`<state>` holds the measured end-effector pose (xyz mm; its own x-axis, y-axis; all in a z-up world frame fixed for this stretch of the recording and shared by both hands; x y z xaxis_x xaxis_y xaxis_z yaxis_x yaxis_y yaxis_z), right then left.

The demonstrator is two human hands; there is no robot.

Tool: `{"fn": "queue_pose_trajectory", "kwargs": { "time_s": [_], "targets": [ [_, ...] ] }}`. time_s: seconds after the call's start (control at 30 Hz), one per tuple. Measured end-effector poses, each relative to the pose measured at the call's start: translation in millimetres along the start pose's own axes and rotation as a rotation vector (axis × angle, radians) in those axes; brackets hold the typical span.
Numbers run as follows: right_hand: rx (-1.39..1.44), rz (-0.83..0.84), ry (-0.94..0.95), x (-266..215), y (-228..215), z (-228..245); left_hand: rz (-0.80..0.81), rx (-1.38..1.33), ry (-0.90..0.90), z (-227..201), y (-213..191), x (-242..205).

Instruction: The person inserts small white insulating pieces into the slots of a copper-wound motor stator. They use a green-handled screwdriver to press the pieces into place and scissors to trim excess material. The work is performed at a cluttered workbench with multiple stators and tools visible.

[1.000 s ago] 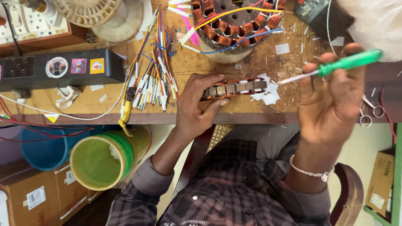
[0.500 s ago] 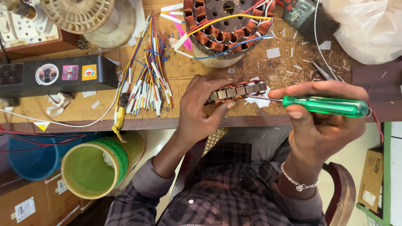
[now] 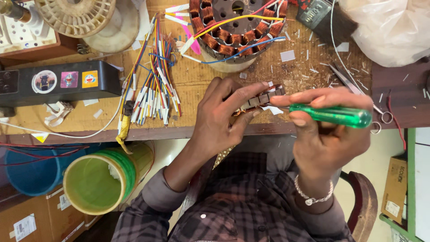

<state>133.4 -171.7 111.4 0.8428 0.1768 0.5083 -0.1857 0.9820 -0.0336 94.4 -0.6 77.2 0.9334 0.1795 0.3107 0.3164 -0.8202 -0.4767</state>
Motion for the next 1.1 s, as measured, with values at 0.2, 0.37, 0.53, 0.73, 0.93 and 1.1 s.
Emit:
{"fn": "queue_pose_trajectory", "kwargs": {
  "time_s": [0.2,0.37,0.53,0.73,0.93,1.1],
  "targets": [
    [-0.038,-0.097,-0.023,-11.5,11.0,5.6,-0.049,0.023,-0.042,-0.7,4.1,-1.4],
    [-0.004,-0.104,0.0,-13.6,17.2,10.2,-0.099,-0.016,-0.051,-0.4,3.5,-4.6],
    [0.082,-0.089,0.051,-2.4,12.1,15.1,-0.08,-0.061,0.047,-1.5,-0.6,-0.8],
    [0.135,-0.068,0.008,5.7,3.6,20.1,-0.062,-0.065,0.034,4.8,1.6,0.0],
    [0.064,0.068,0.042,13.3,16.9,16.6,-0.067,-0.05,0.014,3.1,1.4,-0.7],
    [-0.107,0.144,0.063,14.0,18.2,9.3,-0.073,-0.038,0.018,3.2,0.3,0.3]
  ]
}}
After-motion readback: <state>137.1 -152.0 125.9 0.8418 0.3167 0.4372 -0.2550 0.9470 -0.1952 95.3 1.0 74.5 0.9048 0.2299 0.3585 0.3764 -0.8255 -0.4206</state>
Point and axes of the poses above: each hand's wrist, its own x-axis towards the middle knuckle, its own y-axis out of the palm, z = x × y, the point moved 6 cm from there along x, towards the middle knuckle, and after that the axes turned 6 degrees about -y, right-handed, at the moved point
